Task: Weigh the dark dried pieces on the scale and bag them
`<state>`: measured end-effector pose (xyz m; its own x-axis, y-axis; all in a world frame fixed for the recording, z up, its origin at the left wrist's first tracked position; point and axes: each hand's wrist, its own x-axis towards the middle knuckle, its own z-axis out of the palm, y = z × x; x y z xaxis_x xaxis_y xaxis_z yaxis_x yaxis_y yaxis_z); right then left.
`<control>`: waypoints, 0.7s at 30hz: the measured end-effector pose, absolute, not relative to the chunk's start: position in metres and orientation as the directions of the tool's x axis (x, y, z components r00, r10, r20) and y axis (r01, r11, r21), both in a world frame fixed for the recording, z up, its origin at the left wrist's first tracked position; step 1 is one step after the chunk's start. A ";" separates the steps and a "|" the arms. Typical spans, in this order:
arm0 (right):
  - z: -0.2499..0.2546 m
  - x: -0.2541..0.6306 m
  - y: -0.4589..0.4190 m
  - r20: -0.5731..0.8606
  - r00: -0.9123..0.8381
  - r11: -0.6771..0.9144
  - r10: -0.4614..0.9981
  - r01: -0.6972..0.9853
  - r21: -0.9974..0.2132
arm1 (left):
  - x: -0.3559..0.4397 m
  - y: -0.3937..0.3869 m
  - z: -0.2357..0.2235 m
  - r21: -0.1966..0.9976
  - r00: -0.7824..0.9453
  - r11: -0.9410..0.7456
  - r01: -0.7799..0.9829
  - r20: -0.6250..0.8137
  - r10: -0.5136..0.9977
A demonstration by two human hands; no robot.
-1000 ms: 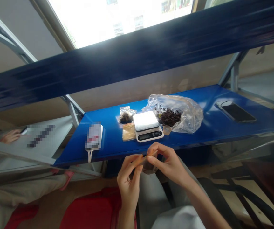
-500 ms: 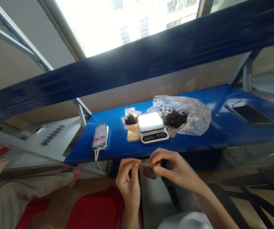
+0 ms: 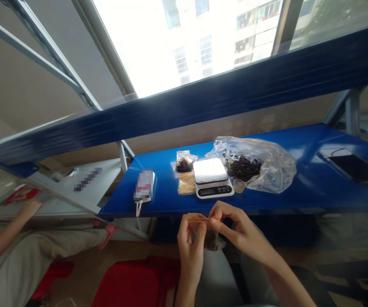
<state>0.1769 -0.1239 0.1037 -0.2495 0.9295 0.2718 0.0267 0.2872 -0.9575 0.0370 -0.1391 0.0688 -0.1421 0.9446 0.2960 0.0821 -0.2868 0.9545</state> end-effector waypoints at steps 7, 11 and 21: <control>0.083 0.193 -0.107 0.352 -0.112 0.368 0.929 0.203 -0.908 | 0.040 -0.131 0.069 0.954 -0.233 -0.282 0.105 0.300 0.925; 0.056 0.222 -0.084 0.456 0.094 0.381 0.885 0.416 -0.826 | 0.028 -0.100 0.065 0.978 -0.485 -0.160 -0.135 0.076 0.871; 0.003 0.284 -0.022 0.695 -0.004 0.494 0.719 0.706 -0.508 | -0.015 -0.008 0.059 0.878 -0.266 0.183 -0.442 -0.323 0.909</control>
